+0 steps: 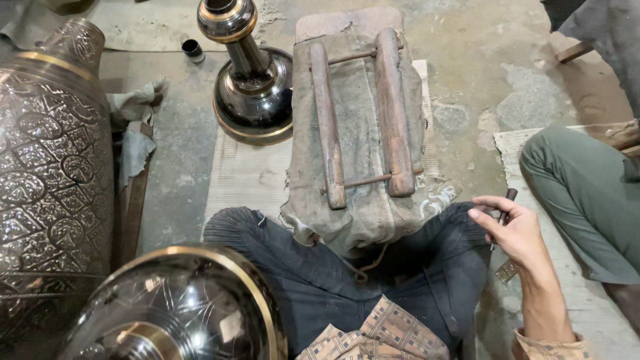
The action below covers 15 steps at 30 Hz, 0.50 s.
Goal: The person sits on the floor and uses a small hand tool to engrave intricate patterns onto the surface of a large, polished metal vessel. They hold the vessel steady with one hand while carefully carving designs with the other, occasionally rotating the object to access different sections.
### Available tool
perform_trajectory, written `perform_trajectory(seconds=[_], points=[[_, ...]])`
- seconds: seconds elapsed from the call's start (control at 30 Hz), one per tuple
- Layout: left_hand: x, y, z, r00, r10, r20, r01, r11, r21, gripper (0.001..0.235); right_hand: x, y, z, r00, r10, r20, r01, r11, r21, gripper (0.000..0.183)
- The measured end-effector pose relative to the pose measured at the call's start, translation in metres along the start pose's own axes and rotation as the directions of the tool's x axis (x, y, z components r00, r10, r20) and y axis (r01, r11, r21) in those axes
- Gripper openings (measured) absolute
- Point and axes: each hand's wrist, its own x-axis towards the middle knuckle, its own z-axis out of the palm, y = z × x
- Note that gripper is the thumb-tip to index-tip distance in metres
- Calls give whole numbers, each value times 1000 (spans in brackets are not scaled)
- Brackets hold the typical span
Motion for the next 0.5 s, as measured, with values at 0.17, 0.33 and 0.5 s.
perform_trajectory(seconds=[0.17,0.33,0.5], points=[[-24,-13,12,995,-95,22,94,995,45,71,12,-13,2,998,-67,18,68,997,-39,29],[-37,-18,23,987,-147,63,141,986,88,69,19,-26,5,992,-117,50,121,990,-73,29],[-58,-20,29,983,-166,82,155,979,129,68,23,-30,12,987,-135,85,143,985,-92,29]])
